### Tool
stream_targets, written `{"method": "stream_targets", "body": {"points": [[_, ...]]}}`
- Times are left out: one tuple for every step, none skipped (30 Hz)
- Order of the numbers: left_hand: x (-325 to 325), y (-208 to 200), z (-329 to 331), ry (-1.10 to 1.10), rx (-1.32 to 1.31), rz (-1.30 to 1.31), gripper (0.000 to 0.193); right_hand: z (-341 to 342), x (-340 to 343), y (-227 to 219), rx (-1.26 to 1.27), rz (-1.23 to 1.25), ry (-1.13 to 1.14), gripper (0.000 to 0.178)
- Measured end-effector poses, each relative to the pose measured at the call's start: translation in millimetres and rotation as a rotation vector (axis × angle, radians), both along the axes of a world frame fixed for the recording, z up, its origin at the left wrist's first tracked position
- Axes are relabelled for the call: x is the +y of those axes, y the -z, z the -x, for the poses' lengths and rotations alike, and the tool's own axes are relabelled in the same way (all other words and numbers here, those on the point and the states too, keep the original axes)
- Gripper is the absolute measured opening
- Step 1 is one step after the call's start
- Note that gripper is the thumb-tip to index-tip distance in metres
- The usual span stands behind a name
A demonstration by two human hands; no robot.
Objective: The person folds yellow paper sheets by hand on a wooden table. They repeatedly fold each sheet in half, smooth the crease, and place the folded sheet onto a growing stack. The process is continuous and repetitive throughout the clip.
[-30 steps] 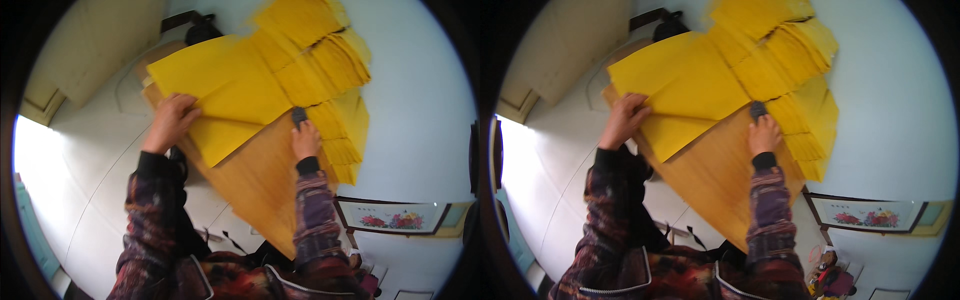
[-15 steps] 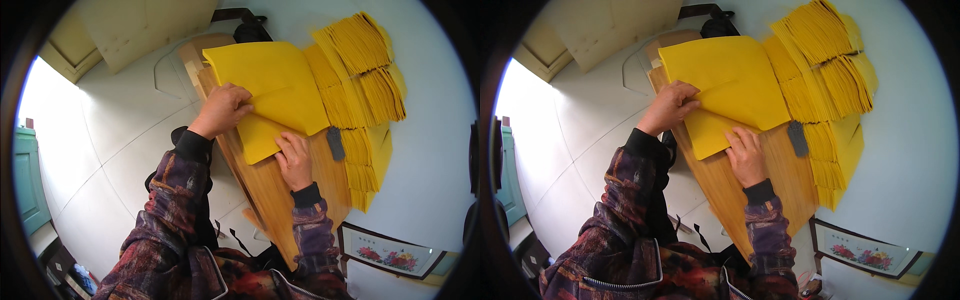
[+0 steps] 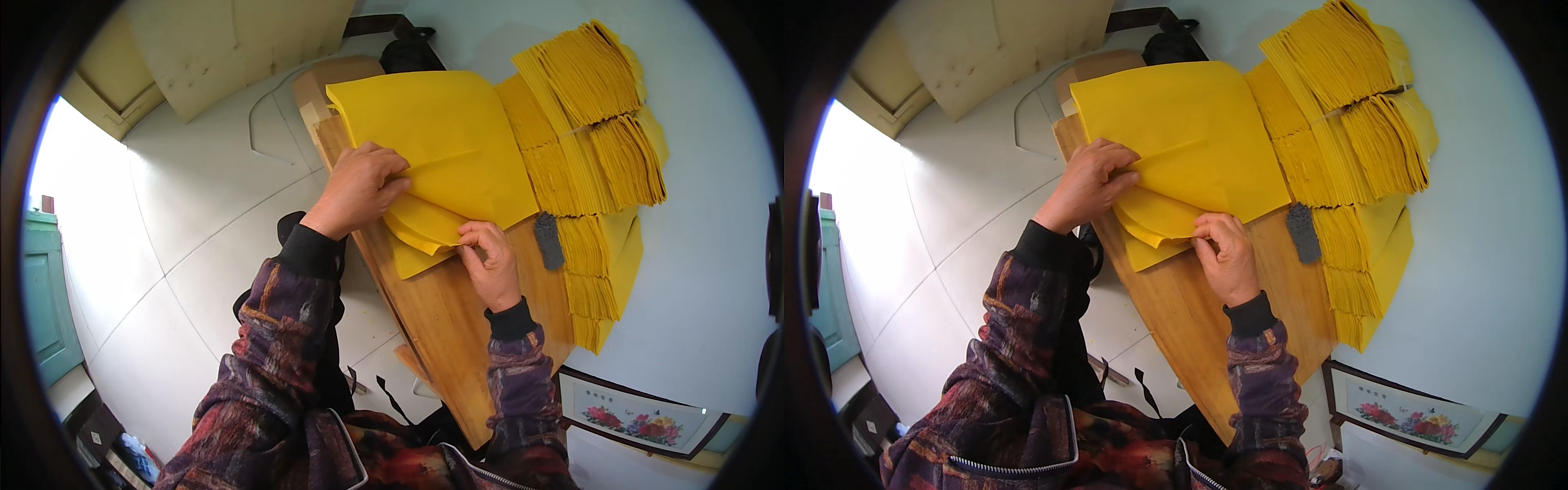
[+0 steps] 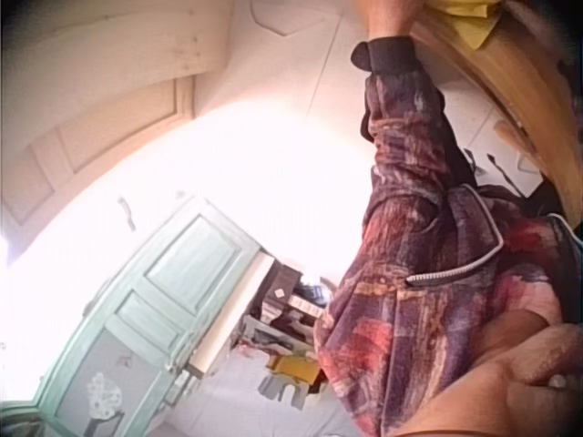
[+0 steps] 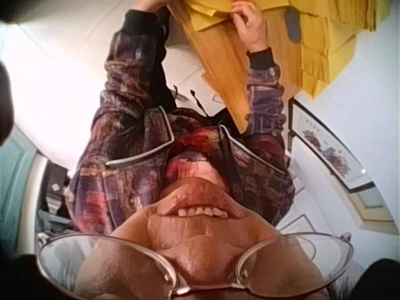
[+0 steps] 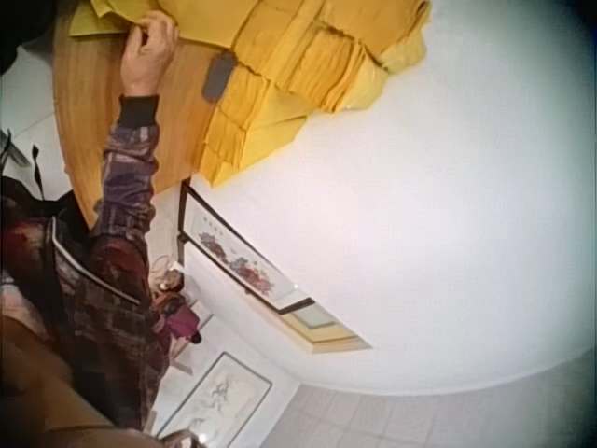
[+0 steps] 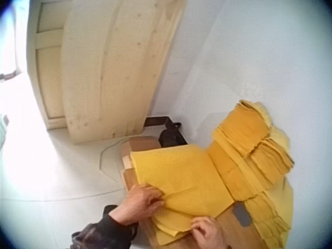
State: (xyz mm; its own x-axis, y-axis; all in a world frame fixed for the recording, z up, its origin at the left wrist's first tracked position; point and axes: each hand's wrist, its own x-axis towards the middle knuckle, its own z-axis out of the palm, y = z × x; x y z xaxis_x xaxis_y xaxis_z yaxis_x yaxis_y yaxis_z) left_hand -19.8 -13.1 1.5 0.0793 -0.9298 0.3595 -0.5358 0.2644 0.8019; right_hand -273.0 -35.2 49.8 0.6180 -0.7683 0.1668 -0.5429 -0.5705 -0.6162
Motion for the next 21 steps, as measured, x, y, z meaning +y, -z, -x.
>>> {"method": "stream_targets", "body": {"points": [[0.2, -0.4, -0.3, 0.003, -0.006, -0.012, 0.019, 0.1, -0.1, 0.4, -0.013, -0.032, 0.015, 0.014], [0.2, -0.9, -0.5, 0.006, -0.012, -0.021, 0.019, 0.6, -0.1, 0.9, -0.026, -0.06, 0.03, 0.014], [0.8, -1.5, -0.6, 0.01, -0.005, -0.036, 0.019, 1.3, 0.2, 1.5, -0.036, -0.093, 0.049, 0.014], [1.6, -2.3, -1.0, 0.014, 0.001, -0.046, 0.019, 1.9, -0.3, 1.9, -0.025, -0.061, 0.033, 0.014], [1.5, -3.4, -1.3, 0.019, 0.012, -0.035, 0.018, 2.3, -0.7, 2.3, -0.01, -0.034, 0.02, 0.014], [1.0, -4.5, -1.4, 0.02, 0.011, -0.041, 0.018, 2.8, -0.5, 2.5, 0.006, -0.004, 0.024, 0.014], [1.6, -5.5, -1.1, 0.023, 0.015, -0.032, 0.017, 3.5, -0.3, 2.2, 0.001, -0.015, 0.023, 0.014], [2.1, -6.6, -1.0, 0.024, 0.018, -0.024, 0.017, 3.1, 0.4, 2.4, -0.004, -0.024, 0.037, 0.014], [2.2, -7.6, -0.9, 0.027, 0.015, -0.023, 0.017, 2.6, 1.2, 2.3, -0.01, -0.035, 0.048, 0.014], [2.8, -8.1, -0.8, 0.028, 0.011, -0.025, 0.016, 2.1, 1.1, 2.1, -0.002, -0.042, 0.059, 0.014], [3.3, -8.4, -0.9, 0.03, 0.008, -0.028, 0.016, 1.6, 1.3, 1.8, -0.012, -0.037, 0.053, 0.014], [3.7, -8.3, -0.6, 0.022, 0.016, -0.023, 0.015, 1.4, 1.8, 1.3, -0.012, -0.039, 0.055, 0.014], [3.8, -8.0, -0.6, 0.028, 0.021, -0.016, 0.015, 1.7, 2.5, 0.7, -0.011, -0.041, 0.059, 0.014], [3.7, -7.4, -1.1, 0.034, 0.025, -0.012, 0.015, 0.9, 2.6, 1.1, -0.01, -0.025, 0.048, 0.014], [3.4, -6.7, -1.6, 0.04, 0.03, -0.009, 0.015, 0.9, 2.6, 1.0, -0.002, -0.023, 0.044, 0.014], [3.0, -6.0, -1.9, 0.042, 0.035, 0.0, 0.015, 1.1, 3.4, 1.0, 0.007, -0.022, 0.044, 0.014], [2.4, -5.5, -2.1, 0.046, 0.041, 0.006, 0.015, 1.5, 4.0, 1.0, 0.008, -0.021, 0.044, 0.014], [2.5, -4.8, -2.0, 0.051, 0.047, 0.012, 0.016, 1.5, 4.6, 1.5, 0.018, -0.002, 0.042, 0.014], [2.5, -4.4, -1.8, 0.058, 0.069, 0.001, 0.016, 1.7, 5.1, 2.0, 0.02, 0.019, 0.038, 0.014], [2.2, -4.2, -2.1, 0.064, 0.091, -0.009, 0.016, 1.9, 5.6, 2.6, 0.022, 0.04, 0.034, 0.014], [2.2, -4.1, -2.2, 0.07, 0.113, -0.02, 0.016, 2.1, 6.4, 3.1, 0.023, 0.039, 0.037, 0.014]]}}
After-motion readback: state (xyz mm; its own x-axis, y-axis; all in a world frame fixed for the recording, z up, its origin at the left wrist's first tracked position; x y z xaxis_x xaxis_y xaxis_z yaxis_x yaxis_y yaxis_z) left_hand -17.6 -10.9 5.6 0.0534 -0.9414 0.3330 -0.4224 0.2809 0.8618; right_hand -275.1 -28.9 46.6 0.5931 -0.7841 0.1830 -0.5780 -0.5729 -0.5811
